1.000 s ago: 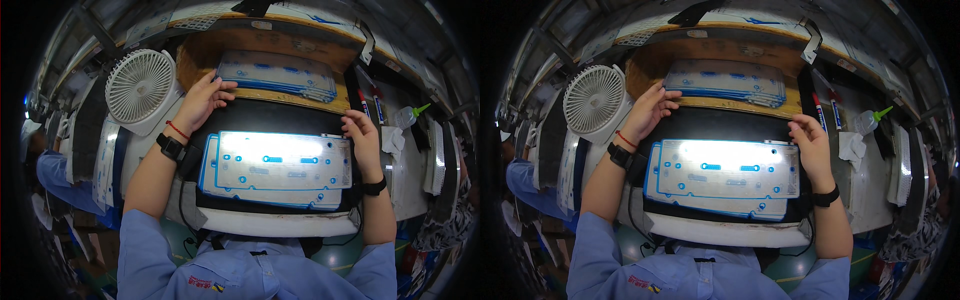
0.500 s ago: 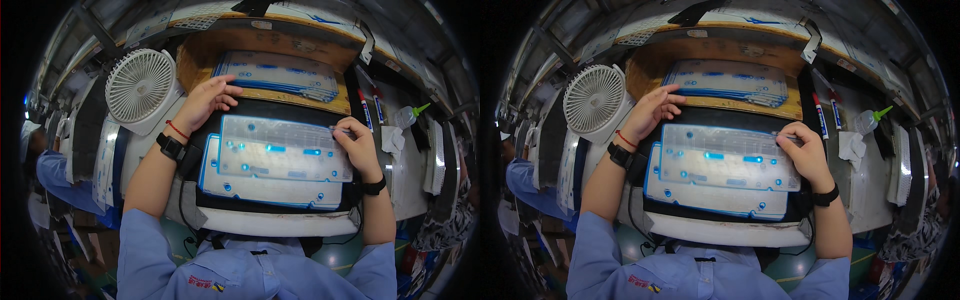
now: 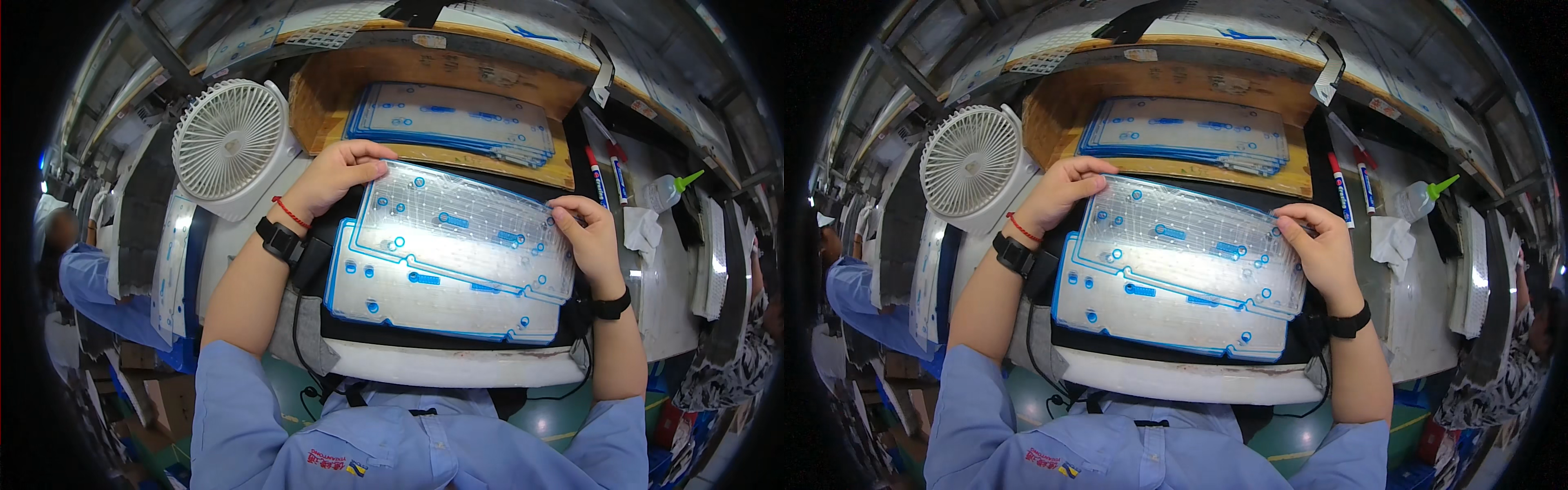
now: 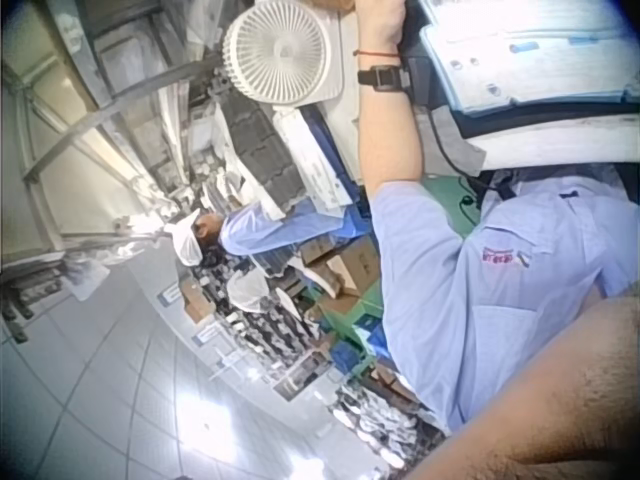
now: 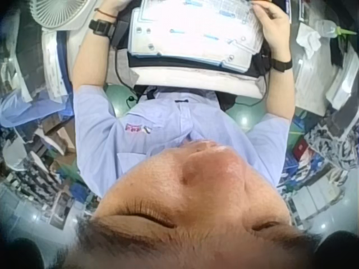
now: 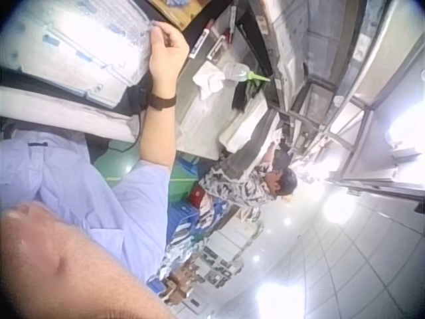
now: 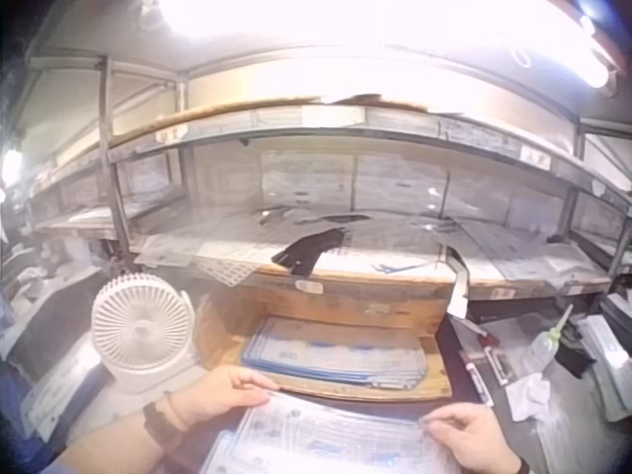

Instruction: Inspecting and comparing translucent circuit components against an assembly template.

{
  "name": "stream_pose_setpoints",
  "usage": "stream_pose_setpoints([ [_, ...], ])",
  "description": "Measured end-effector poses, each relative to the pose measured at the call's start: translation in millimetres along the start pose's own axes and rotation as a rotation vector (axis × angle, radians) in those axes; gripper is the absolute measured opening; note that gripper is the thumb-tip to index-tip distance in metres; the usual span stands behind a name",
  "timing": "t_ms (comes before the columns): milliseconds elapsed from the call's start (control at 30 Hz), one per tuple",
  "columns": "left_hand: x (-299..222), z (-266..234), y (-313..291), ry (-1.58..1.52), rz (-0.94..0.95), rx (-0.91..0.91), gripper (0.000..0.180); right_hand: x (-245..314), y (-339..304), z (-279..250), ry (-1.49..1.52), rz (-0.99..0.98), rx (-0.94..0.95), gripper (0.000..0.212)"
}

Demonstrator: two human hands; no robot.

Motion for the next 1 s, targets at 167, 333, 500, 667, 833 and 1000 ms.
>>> stream_pose_setpoints([
  [167, -4, 5, 4, 0.003, 0.088, 0.006, 0.026, 3, 0, 0, -0.008, -0.078, -0.019, 0.012],
  [333, 2, 1, 3, -0.017, -0.006, 0.039, 0.023, -3, -2, -5, 0.081, 0.018, -0.094, 0.013],
  [500, -3, 4, 2, 0.054, 0.037, 0.017, 0.023, -7, 0, -6, 0.113, 0.019, -0.116, 0.016],
  [667, 2, -2, 4, -0.016, 0.032, -0.056, 0.020, -13, 1, -8, 0.300, 0.010, -0.192, 0.020],
  [833, 16, -20, 6, -0.269, 0.122, -0.187, 0.017, -13, 3, -9, 0.283, 0.015, -0.156, 0.020],
  [1000, 10, -16, 7, -0.340, 0.101, -0.218, 0.018, -17, 0, -11, 0.258, 0.036, -0.151, 0.018],
])
Point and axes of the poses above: each hand's wrist, its own y-axis towards the middle knuckle, its own z-axis out of the palm, x = y × z, the point moved 5 cm from there along y, towards the middle knuckle, and after that the axes turned 13 degrees about x, right-handed, at the moved point
